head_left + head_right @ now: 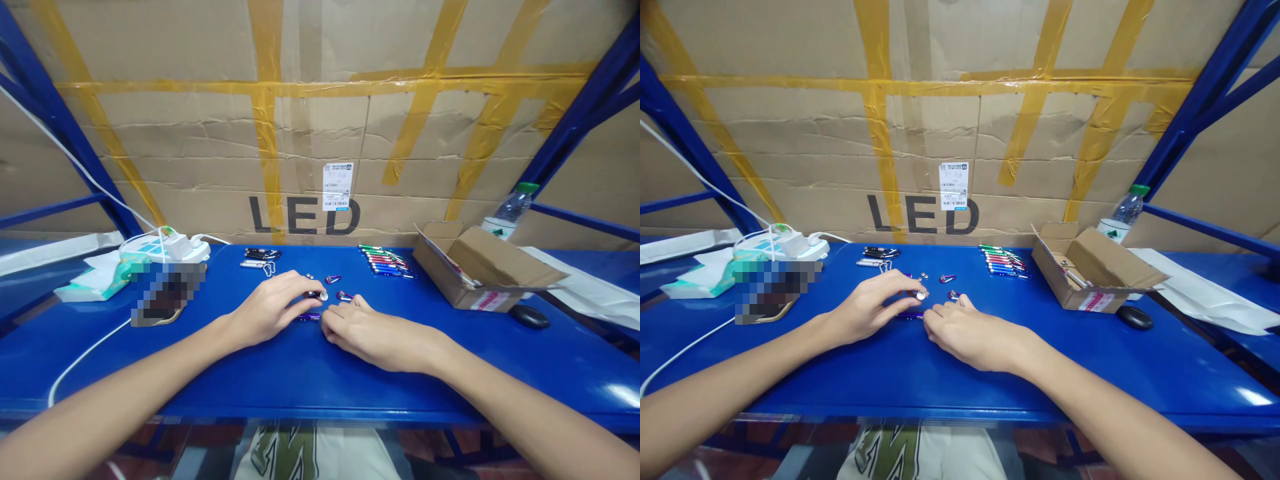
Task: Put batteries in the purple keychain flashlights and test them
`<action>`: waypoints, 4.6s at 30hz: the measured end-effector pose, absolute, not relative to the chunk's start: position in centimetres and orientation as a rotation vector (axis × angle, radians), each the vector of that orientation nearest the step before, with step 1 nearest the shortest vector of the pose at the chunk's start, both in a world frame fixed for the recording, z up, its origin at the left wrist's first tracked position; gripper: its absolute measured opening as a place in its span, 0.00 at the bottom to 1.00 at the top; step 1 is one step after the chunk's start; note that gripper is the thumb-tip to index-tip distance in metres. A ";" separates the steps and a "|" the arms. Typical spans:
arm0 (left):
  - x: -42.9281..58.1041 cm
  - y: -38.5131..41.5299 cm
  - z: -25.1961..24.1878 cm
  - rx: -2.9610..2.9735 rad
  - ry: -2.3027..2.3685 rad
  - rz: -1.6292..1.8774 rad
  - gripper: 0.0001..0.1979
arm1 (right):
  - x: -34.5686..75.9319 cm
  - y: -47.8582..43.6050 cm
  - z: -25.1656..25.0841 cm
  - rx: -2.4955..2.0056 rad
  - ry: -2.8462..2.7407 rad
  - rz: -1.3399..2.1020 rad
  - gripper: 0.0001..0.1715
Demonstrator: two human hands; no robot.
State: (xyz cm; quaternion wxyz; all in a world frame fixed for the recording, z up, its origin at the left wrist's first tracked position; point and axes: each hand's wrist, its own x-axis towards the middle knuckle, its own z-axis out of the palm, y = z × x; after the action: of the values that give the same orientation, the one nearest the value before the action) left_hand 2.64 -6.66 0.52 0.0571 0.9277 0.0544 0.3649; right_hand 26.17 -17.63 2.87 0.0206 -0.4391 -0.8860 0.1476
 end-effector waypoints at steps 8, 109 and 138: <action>2.6 -6.6 0.5 2.810 0.168 1.091 0.10 | 26.9 -16.8 1.6 -1.191 -2.638 0.477 0.12; 2.9 -6.9 0.4 2.649 0.372 0.961 0.09 | 27.4 -15.6 1.8 -0.992 -2.069 0.346 0.07; 3.5 -7.2 0.9 2.315 0.470 0.940 0.09 | 31.7 -15.7 4.9 -1.552 -2.601 0.760 0.07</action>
State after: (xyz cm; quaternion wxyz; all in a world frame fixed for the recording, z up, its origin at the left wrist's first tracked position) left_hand 3.47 -7.18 0.88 0.2951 0.8700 0.1767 0.3533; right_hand 31.71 -15.74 4.86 0.0096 -0.4969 -0.8329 0.2435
